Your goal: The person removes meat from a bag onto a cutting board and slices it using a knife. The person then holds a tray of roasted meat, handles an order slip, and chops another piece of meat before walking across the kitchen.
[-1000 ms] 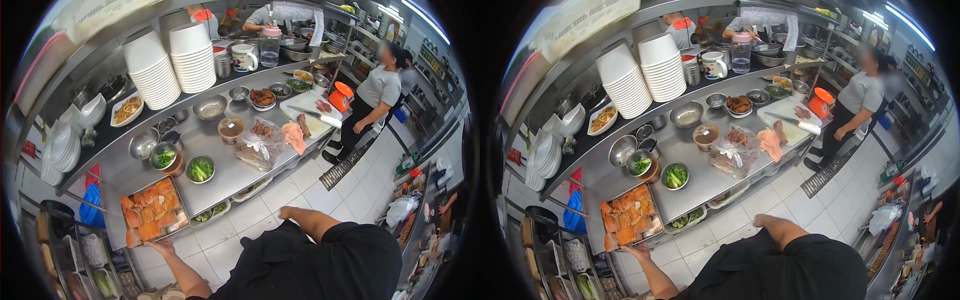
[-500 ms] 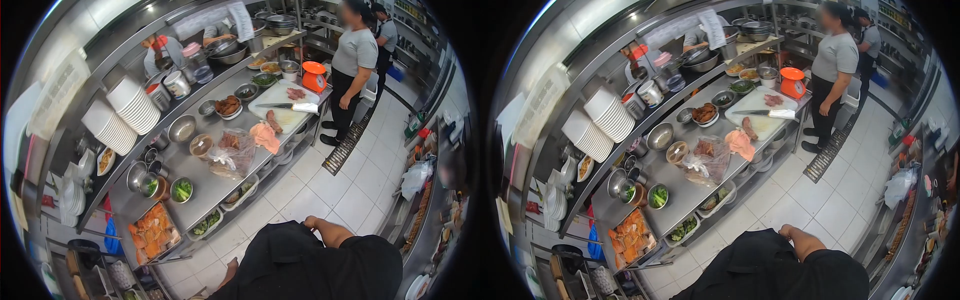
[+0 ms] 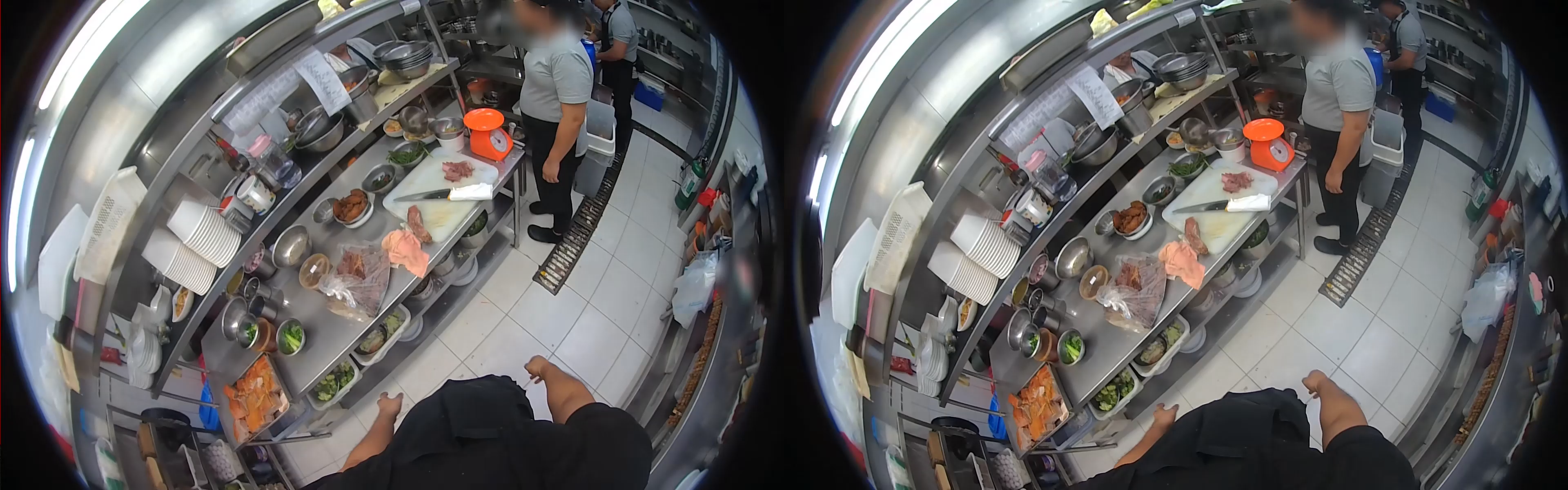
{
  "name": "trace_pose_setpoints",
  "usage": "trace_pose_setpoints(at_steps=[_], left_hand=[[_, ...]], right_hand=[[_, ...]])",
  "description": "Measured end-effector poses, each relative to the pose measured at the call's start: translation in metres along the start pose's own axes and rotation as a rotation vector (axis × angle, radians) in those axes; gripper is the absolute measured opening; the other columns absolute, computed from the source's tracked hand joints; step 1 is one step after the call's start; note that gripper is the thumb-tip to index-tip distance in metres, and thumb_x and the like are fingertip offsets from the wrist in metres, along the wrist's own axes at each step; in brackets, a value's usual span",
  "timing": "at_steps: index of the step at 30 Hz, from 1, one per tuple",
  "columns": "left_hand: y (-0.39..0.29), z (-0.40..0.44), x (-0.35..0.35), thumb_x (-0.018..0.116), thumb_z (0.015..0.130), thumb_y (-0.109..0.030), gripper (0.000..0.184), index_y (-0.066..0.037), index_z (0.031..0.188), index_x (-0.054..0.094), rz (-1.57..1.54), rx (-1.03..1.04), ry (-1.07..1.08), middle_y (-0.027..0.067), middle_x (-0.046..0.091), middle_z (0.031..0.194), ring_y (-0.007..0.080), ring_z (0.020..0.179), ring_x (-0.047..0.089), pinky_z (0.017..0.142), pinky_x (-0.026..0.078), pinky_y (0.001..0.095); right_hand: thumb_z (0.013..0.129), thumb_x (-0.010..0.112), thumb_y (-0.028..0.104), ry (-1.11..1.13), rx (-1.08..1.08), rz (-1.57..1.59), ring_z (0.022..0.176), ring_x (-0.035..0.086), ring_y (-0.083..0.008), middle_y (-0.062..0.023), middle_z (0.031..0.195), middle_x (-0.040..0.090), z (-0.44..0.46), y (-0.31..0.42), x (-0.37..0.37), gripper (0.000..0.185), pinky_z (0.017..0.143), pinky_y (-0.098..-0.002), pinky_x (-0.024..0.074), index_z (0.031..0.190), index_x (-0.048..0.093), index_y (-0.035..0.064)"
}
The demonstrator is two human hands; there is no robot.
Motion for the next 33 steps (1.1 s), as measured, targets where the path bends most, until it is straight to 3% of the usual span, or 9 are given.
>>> trace_pose_setpoints(at_steps=[5, 10, 14, 19, 21, 22, 26, 29, 33], left_hand=[[-0.036, 0.005, 0.021, 0.076, 0.086, -0.044, 0.083, -0.001, 0.151, 0.048, 0.231, 0.251, 0.05, 0.031, 0.045, 0.154, 0.0444, 0.144, 0.045, 0.12, 0.04, 0.0469], [-0.049, 0.013, 0.022, 0.075, 0.087, -0.045, 0.078, -0.001, 0.148, 0.054, 0.201, 0.179, 0.195, 0.0301, 0.05, 0.152, 0.0423, 0.141, 0.05, 0.117, 0.043, 0.0453], [-0.051, 0.003, 0.024, 0.075, 0.087, -0.046, 0.081, -0.001, 0.15, 0.05, 0.255, 0.154, 0.191, 0.0309, 0.048, 0.153, 0.0434, 0.138, 0.053, 0.116, 0.045, 0.0453], [-0.05, -0.017, 0.021, 0.077, 0.086, -0.045, 0.089, 0.0, 0.154, 0.043, 0.192, 0.05, 0.222, 0.0317, 0.045, 0.154, 0.0457, 0.138, 0.053, 0.116, 0.045, 0.0463], [-0.046, -0.012, 0.022, 0.077, 0.085, -0.045, 0.089, 0.0, 0.154, 0.043, 0.224, 0.08, 0.183, 0.032, 0.045, 0.154, 0.0462, 0.137, 0.053, 0.115, 0.046, 0.0469], [-0.042, -0.005, 0.024, 0.078, 0.085, -0.045, 0.09, 0.0, 0.155, 0.042, 0.237, 0.09, 0.162, 0.0322, 0.044, 0.153, 0.0464, 0.137, 0.053, 0.115, 0.046, 0.0472], [-0.024, 0.019, 0.034, 0.079, 0.084, -0.045, 0.09, 0.001, 0.153, 0.043, 0.161, 0.145, 0.033, 0.0342, 0.045, 0.151, 0.0476, 0.137, 0.051, 0.116, 0.045, 0.0481], [-0.023, 0.007, 0.033, 0.079, 0.083, -0.043, 0.092, 0.001, 0.155, 0.04, 0.084, 0.127, -0.081, 0.0354, 0.043, 0.151, 0.0492, 0.141, 0.046, 0.119, 0.041, 0.0489], [-0.013, -0.001, 0.03, 0.079, 0.085, -0.038, 0.094, 0.0, 0.158, 0.032, 0.026, 0.05, -0.106, 0.0349, 0.036, 0.155, 0.0489, 0.143, 0.044, 0.12, 0.041, 0.0493]], right_hand=[[0.093, 0.051, 0.011, 0.012, 0.083, 0.108, 0.112, 0.071, -0.0426, -0.025, 0.126, 0.067, -0.009, -0.035, -0.01, 0.039, 0.074, -0.057, 0.0649, 0.123, 0.062, -0.0089], [0.096, 0.051, 0.015, 0.063, 0.128, 0.134, 0.113, 0.071, -0.0411, -0.0254, 0.134, 0.065, -0.027, -0.053, -0.001, 0.043, 0.077, -0.0565, 0.0652, 0.13, 0.058, -0.0101], [0.096, 0.051, 0.015, 0.065, 0.116, 0.145, 0.114, 0.07, -0.0403, -0.0261, 0.134, 0.065, -0.038, -0.053, 0.002, 0.043, 0.079, -0.0569, 0.065, 0.13, 0.058, -0.011], [0.092, 0.05, 0.012, 0.031, 0.052, 0.146, 0.099, 0.076, -0.0383, -0.0288, 0.116, 0.069, -0.023, -0.051, 0.002, 0.038, 0.068, -0.0506, 0.067, 0.116, 0.062, -0.0142], [0.092, 0.051, 0.013, 0.023, 0.051, 0.157, 0.098, 0.076, -0.0384, -0.0286, 0.114, 0.07, -0.016, -0.047, -0.001, 0.036, 0.067, -0.0507, 0.067, 0.113, 0.063, -0.0134], [0.096, 0.05, 0.016, 0.069, 0.079, 0.157, 0.116, 0.069, -0.0434, -0.0264, 0.133, 0.065, -0.018, -0.041, -0.005, 0.043, 0.082, -0.0585, 0.0635, 0.129, 0.059, -0.0102], [0.096, 0.051, 0.015, 0.094, 0.068, 0.118, 0.116, 0.069, -0.0433, -0.0266, 0.133, 0.064, -0.019, -0.027, -0.02, 0.044, 0.083, -0.0593, 0.0629, 0.131, 0.056, -0.0102], [0.097, 0.052, 0.016, 0.023, 0.036, 0.106, 0.104, 0.074, -0.0385, -0.0262, 0.122, 0.068, -0.027, -0.017, -0.026, 0.037, 0.076, -0.0538, 0.0655, 0.122, 0.061, -0.009], [0.097, 0.052, 0.017, 0.063, 0.088, 0.096, 0.113, 0.071, -0.0398, -0.0247, 0.128, 0.065, -0.022, -0.008, -0.036, 0.037, 0.083, -0.0576, 0.0631, 0.123, 0.06, -0.0079]])
Point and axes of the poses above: each hand's wrist, its own z-axis towards the middle knuckle, its own x-axis out of the palm, y = z × x, the point moved 1 cm from there along z, towards the middle knuckle
